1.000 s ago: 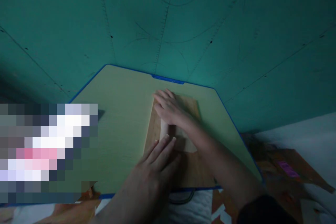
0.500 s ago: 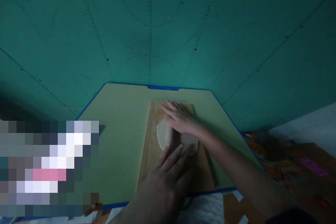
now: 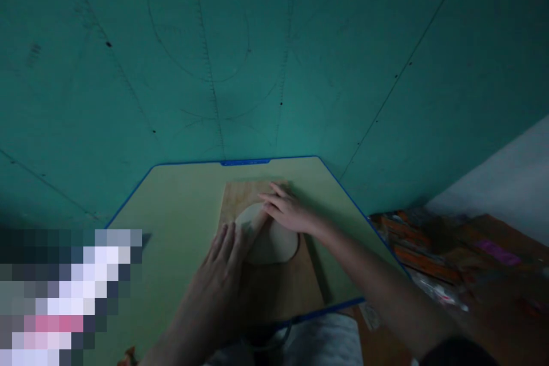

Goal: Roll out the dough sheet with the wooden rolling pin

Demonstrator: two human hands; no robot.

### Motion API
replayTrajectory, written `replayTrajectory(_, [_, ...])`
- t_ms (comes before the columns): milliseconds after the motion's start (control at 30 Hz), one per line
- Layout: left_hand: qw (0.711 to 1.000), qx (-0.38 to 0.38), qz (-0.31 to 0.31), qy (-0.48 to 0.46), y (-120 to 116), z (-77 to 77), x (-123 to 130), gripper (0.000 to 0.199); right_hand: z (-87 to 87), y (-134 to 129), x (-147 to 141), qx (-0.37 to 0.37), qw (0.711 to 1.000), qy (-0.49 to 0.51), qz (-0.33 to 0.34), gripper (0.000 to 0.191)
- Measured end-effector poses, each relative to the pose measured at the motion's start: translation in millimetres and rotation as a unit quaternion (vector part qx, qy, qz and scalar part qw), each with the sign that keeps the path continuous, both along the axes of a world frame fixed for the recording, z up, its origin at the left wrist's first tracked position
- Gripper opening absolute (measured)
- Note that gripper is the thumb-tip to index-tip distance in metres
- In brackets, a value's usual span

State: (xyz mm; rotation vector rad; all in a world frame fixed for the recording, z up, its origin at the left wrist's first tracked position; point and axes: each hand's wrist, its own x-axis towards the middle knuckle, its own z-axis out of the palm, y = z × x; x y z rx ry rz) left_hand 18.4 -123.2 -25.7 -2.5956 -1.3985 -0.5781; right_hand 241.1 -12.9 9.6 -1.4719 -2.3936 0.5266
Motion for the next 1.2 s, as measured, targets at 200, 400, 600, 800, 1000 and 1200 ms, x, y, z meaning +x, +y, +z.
replayTrajectory(200, [1.000, -0.014, -0.003, 0.011, 1.5, 16.0, -1.1, 0.053, -2.6, -21.6, 26.0, 0.055, 0.998, -0.023, 0.023, 0.056])
replayTrajectory(400, [0.992, -0.007, -0.118, -0.041, -13.8, 18.6, 13.0, 0.065, -0.3, -51.6, 68.8, 0.146, 0.988, -0.037, 0.043, 0.043])
replayTrajectory(600, [0.977, -0.077, -0.196, -0.020, 9.3, 24.8, -0.4, 0.082, 26.1, -27.1, 45.8, 0.188, 0.982, 0.035, 0.005, 0.030])
replayTrajectory(800, [0.987, -0.092, -0.129, 0.000, 53.1, 38.8, -13.0, 0.063, 17.3, 19.8, 16.2, 0.083, 0.995, -0.020, -0.058, 0.033])
replayTrajectory(1000, [0.999, -0.015, 0.033, 0.034, 75.4, 33.1, 10.4, 0.065, 9.9, 5.3, 18.5, 0.012, 0.991, -0.082, -0.102, 0.047])
replayTrajectory(1200, [0.998, 0.031, 0.001, 0.052, 32.8, 30.2, 15.2, 0.068, 8.1, -36.3, 30.2, 0.033, 0.993, -0.097, -0.062, 0.056])
